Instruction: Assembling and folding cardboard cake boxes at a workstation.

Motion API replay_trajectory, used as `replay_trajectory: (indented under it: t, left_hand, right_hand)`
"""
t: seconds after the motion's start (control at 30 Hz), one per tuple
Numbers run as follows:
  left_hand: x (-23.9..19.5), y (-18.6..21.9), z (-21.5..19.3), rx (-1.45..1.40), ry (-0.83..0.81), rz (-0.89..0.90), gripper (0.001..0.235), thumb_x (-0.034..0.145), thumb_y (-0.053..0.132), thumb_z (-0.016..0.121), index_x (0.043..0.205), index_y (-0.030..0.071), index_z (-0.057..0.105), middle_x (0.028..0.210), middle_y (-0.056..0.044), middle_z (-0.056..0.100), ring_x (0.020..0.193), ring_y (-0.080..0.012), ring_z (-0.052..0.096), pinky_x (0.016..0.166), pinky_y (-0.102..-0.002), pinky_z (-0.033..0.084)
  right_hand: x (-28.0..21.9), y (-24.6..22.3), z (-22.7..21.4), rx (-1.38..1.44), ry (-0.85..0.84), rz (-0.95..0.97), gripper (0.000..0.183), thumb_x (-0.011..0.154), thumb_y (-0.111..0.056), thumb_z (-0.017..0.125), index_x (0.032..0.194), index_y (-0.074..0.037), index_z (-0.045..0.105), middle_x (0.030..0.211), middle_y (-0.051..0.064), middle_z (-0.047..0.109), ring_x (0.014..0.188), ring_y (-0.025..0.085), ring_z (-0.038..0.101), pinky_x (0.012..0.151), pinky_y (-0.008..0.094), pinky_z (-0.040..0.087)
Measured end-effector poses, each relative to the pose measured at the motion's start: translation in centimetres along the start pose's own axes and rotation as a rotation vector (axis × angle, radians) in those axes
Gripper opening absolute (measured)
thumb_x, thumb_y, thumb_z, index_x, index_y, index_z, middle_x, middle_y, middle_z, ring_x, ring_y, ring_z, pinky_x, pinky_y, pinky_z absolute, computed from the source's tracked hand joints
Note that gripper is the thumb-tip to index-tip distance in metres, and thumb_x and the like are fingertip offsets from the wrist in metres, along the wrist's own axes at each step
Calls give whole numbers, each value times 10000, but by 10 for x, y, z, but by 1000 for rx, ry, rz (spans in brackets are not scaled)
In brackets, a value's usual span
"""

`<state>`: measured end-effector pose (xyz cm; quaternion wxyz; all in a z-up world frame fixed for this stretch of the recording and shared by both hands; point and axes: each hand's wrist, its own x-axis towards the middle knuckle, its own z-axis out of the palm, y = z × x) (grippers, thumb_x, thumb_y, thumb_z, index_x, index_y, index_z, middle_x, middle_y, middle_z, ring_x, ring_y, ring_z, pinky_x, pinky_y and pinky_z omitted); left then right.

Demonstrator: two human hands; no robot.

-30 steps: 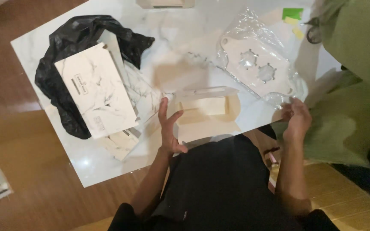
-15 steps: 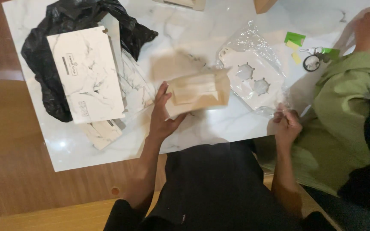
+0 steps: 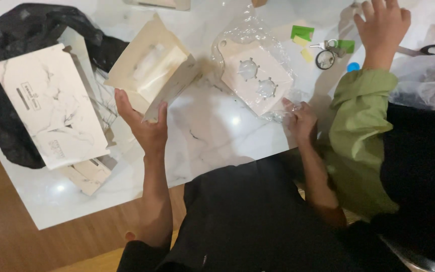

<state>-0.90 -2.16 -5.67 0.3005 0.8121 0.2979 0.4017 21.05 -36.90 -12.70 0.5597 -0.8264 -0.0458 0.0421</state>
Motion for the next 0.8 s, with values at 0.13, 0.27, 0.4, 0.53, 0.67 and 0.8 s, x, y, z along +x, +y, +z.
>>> replay_trajectory:
  t: [0.13, 0.27, 0.4, 0.53, 0.67, 0.8]
  left_hand:
    - [-7, -3, 7, -115, -1, -13, 1172, 861, 129, 989, 1649, 11, 131, 1647, -238, 198, 1558, -411, 243, 1273, -467, 288]
    - [-19, 10, 24, -114, -177, 53, 963, 882, 170, 926, 1574, 36, 270, 1538, -192, 328, 1466, -368, 357, 1217, -442, 351]
    - [-42, 35, 50, -118, -351, 112, 763, 903, 211, 862, 1499, 62, 409, 1430, -146, 459, 1374, -324, 470, 1162, -417, 414]
    - [-57, 56, 72, -128, -517, 186, 582, 923, 250, 798, 1424, 88, 549, 1321, -98, 589, 1282, -280, 583, 1106, -392, 477]
    - [-45, 74, 110, -106, -691, 341, 548, 940, 289, 743, 1438, 134, 573, 1326, -85, 631, 1294, -266, 601, 1107, -399, 485]
    - [-19, 79, 148, 97, -976, 539, 897, 837, 405, 841, 1596, 227, 397, 1656, -122, 340, 1547, -362, 286, 1256, -569, 242]
  right_hand:
    - [-1, -26, -18, -538, -209, -316, 210, 784, 20, 862, 956, -32, 754, 958, 142, 626, 739, 350, 652, 620, 396, 538]
    - [-6, -26, -17, -527, -199, -284, 219, 798, 14, 860, 983, -34, 753, 977, 131, 624, 753, 340, 661, 630, 385, 553]
    - [-12, -24, -18, -520, -195, -254, 230, 816, 6, 858, 1016, -36, 753, 1003, 117, 621, 770, 328, 673, 644, 371, 571]
    - [-19, -26, -21, -515, -176, -233, 238, 828, 1, 856, 1039, -37, 752, 1019, 107, 619, 782, 320, 681, 653, 361, 583]
    - [-29, -39, -29, -551, -156, -285, 221, 857, 58, 790, 1058, -21, 743, 1048, 112, 594, 845, 337, 690, 697, 368, 599]
    - [-37, -44, -30, -636, -145, -409, 160, 897, 63, 749, 1015, -45, 748, 1042, 123, 586, 883, 341, 693, 723, 362, 583]
